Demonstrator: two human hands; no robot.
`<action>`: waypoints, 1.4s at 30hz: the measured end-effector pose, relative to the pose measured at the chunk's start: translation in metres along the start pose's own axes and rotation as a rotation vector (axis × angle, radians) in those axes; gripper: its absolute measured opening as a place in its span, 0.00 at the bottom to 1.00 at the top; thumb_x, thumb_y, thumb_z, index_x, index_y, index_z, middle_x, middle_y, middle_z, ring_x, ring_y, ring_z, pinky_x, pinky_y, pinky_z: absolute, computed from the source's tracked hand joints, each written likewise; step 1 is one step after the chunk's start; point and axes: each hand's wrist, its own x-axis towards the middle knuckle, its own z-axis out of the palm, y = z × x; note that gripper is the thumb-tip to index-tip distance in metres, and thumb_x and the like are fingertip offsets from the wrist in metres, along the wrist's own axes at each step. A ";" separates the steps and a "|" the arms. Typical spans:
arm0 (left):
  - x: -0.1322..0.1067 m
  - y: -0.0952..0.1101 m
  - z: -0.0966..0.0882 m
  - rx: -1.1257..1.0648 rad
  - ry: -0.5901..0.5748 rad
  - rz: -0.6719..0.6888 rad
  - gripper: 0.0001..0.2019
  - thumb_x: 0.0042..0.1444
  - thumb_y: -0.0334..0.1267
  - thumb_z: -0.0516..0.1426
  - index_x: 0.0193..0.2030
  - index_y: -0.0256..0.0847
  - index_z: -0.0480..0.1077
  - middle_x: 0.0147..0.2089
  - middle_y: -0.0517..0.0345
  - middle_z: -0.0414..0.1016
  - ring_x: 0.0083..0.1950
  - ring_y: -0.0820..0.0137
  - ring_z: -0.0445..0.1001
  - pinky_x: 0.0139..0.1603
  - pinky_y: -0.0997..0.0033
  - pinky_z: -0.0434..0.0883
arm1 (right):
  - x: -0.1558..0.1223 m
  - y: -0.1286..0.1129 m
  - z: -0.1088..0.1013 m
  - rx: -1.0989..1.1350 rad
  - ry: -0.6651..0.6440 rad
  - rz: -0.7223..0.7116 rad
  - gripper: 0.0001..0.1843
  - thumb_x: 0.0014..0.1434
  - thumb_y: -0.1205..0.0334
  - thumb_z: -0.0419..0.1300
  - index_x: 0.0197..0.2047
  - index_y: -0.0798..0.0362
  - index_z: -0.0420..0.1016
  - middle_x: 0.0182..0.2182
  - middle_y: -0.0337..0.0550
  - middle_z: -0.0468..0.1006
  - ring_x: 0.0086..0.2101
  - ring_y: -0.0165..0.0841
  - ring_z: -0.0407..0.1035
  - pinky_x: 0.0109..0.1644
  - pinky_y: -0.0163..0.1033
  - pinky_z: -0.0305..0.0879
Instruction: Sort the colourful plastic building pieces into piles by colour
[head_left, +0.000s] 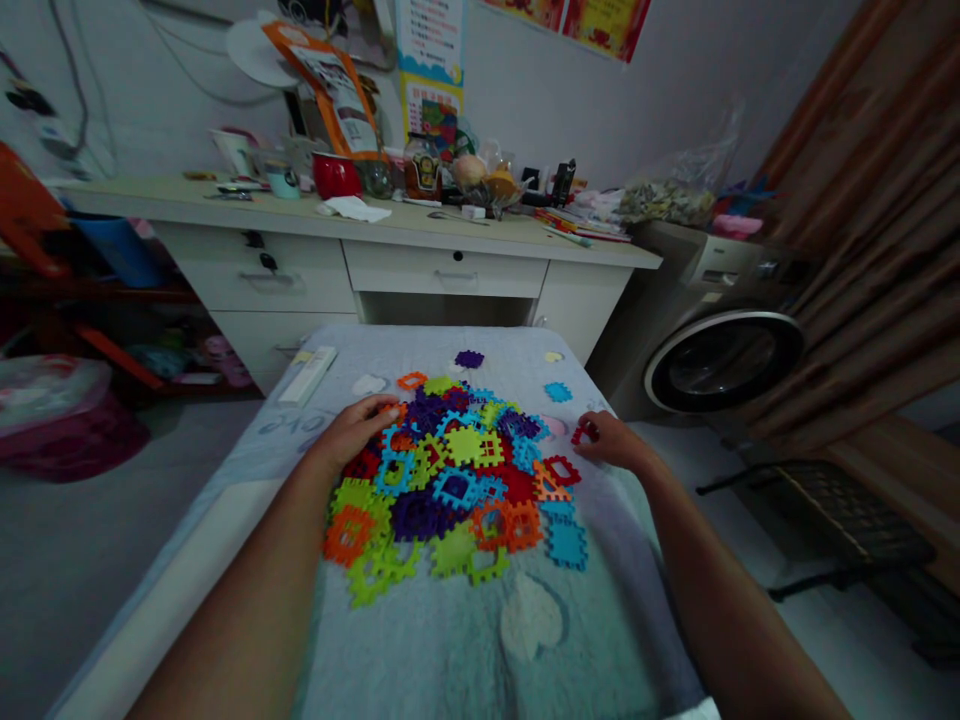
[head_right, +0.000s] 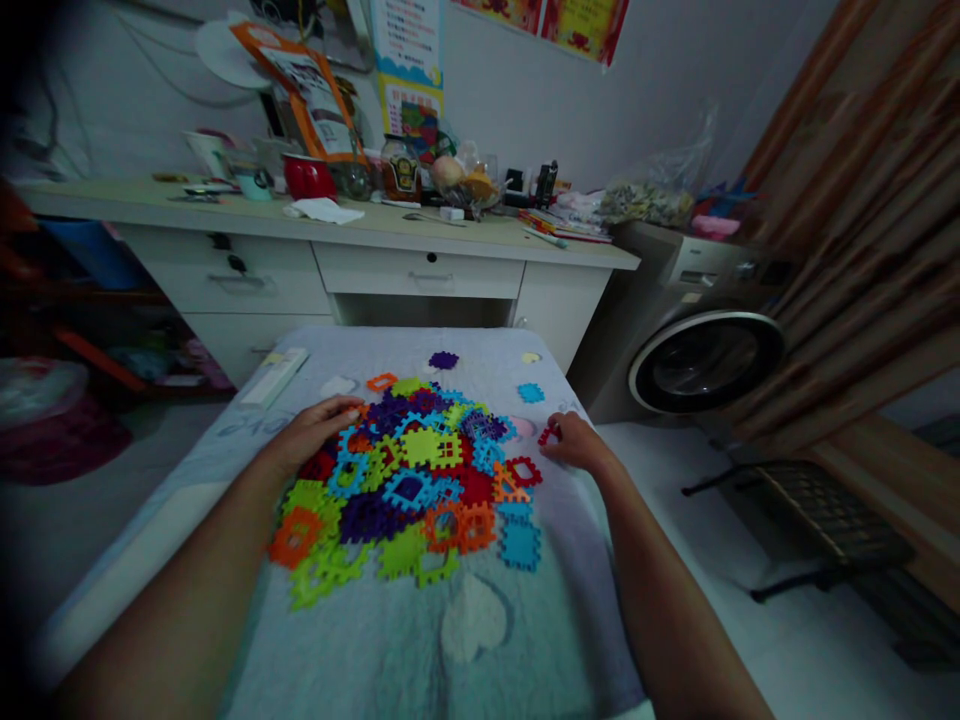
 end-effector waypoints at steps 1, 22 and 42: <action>0.000 0.000 -0.001 -0.009 -0.021 -0.013 0.32 0.40 0.62 0.64 0.48 0.43 0.75 0.44 0.57 0.80 0.44 0.60 0.77 0.46 0.63 0.74 | 0.001 -0.003 0.000 -0.022 0.026 0.020 0.22 0.49 0.56 0.68 0.47 0.55 0.76 0.41 0.50 0.76 0.38 0.36 0.71 0.42 0.37 0.65; -0.011 0.011 -0.008 -0.019 0.051 -0.023 0.32 0.42 0.63 0.62 0.49 0.44 0.76 0.47 0.56 0.80 0.48 0.59 0.77 0.52 0.62 0.72 | 0.019 -0.125 0.067 0.221 0.218 -0.189 0.29 0.66 0.43 0.48 0.60 0.53 0.67 0.56 0.53 0.72 0.56 0.42 0.62 0.61 0.50 0.53; -0.012 0.012 -0.006 0.030 0.049 -0.001 0.31 0.45 0.62 0.61 0.50 0.43 0.74 0.46 0.57 0.80 0.47 0.59 0.77 0.51 0.61 0.72 | 0.028 -0.139 0.060 0.563 0.251 -0.285 0.23 0.67 0.49 0.46 0.51 0.52 0.74 0.49 0.48 0.77 0.51 0.37 0.68 0.57 0.42 0.61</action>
